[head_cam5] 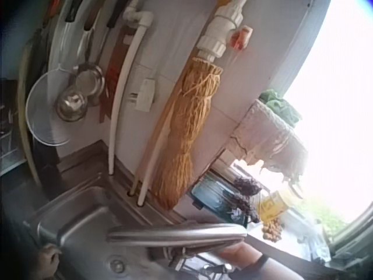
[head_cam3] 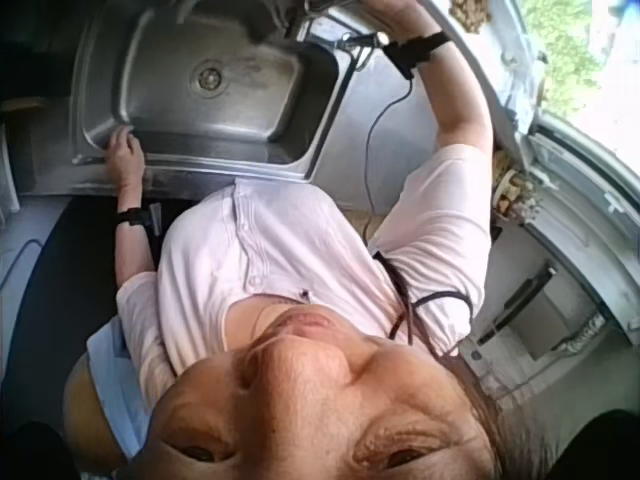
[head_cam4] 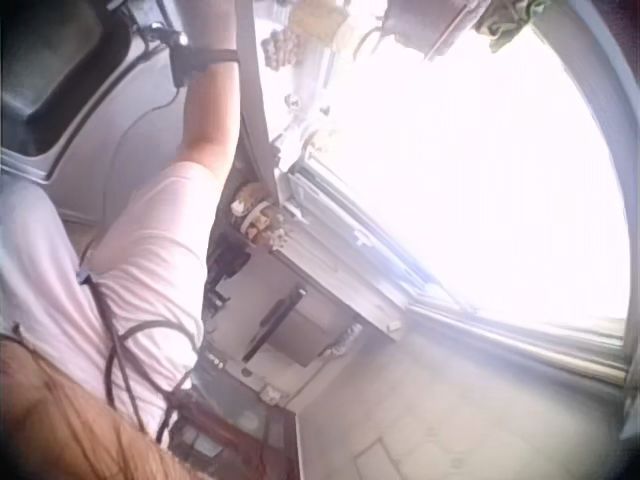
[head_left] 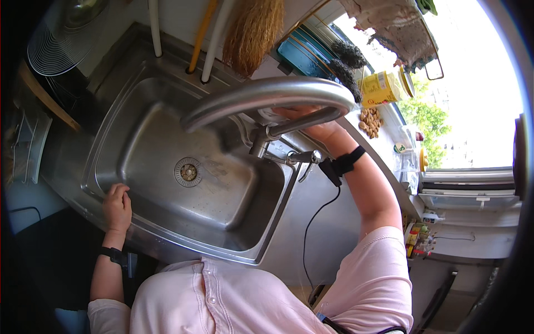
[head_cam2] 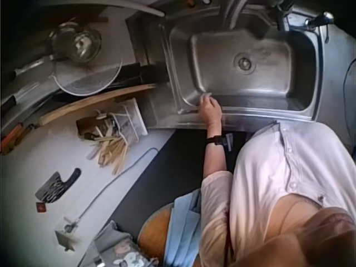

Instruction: The person rinses a cloth in a sink, wipes the faucet and kitchen counter, and then cleans a dining table, moving a basket of food, a glass, and a phone. They finish by placing the basket into a refrigerator and wiping the kitchen counter again.

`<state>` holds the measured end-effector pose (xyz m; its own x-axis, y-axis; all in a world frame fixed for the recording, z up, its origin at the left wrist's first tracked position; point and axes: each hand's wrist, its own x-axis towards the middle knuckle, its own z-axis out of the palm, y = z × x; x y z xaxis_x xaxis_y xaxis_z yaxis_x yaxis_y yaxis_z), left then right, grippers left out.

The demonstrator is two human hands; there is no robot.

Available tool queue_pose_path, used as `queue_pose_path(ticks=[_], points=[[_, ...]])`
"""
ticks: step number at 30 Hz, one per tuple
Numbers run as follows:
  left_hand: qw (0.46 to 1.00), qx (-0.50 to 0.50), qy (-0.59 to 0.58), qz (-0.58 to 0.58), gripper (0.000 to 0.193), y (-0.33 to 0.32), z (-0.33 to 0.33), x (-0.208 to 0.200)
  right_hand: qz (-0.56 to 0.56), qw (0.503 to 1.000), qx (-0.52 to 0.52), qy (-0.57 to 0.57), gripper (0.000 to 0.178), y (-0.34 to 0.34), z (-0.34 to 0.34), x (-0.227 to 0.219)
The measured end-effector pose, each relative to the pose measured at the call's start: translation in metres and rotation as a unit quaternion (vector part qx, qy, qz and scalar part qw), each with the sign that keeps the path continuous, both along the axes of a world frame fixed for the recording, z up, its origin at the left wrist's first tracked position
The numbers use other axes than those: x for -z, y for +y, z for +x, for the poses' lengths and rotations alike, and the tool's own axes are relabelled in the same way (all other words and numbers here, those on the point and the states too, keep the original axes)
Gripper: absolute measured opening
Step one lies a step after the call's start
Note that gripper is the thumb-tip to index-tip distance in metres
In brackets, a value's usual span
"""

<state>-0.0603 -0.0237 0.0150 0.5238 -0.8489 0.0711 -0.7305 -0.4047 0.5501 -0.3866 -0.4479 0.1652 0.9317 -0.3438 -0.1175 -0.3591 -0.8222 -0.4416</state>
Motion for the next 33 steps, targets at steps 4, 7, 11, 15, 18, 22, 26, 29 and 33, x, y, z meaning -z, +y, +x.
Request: queue_pose_path(ticks=[4, 7, 11, 15, 18, 22, 26, 29, 33], points=[[0.999, -0.027, 0.0, 0.029, 0.012, 0.0, -0.003, -0.012, -0.054, 0.989, -0.127, -0.042, 0.047, -0.023, 0.065, 0.034], [0.999, -0.025, 0.008, 0.025, 0.013, -0.004, -0.001, -0.006, -0.235, 0.931, -0.279, 0.021, 0.051, -0.048, 0.067, 0.07], [0.999, -0.029, 0.009, 0.032, 0.013, -0.004, -0.001, -0.006, -0.217, 0.943, -0.253, 0.022, 0.044, -0.046, 0.029, 0.086], [0.999, -0.022, 0.01, 0.034, 0.013, -0.001, 0.0, -0.006, -0.192, 0.966, -0.159, 0.067, 0.033, -0.026, -0.036, 0.064], [0.999, -0.015, -0.009, 0.028, 0.012, -0.004, -0.002, -0.004, -0.265, 0.935, -0.202, 0.124, 0.033, -0.02, -0.076, 0.041], [0.999, -0.006, -0.017, 0.028, 0.012, -0.007, -0.007, -0.007, -0.287, 0.939, -0.189, -0.018, 0.04, -0.006, -0.045, 0.026], [0.999, -0.001, -0.031, 0.022, 0.012, -0.005, -0.006, -0.007, -0.251, 0.942, -0.203, -0.088, 0.037, -0.031, 0.022, 0.039], [0.999, -0.001, -0.025, 0.03, 0.012, -0.008, -0.006, -0.006, -0.309, 0.937, -0.137, -0.088, 0.044, -0.045, 0.043, 0.046], [0.999, -0.026, 0.0, 0.021, 0.012, 0.0, -0.003, 0.0, -0.582, 0.779, -0.224, -0.057, 0.045, -0.032, 0.042, 0.033]])
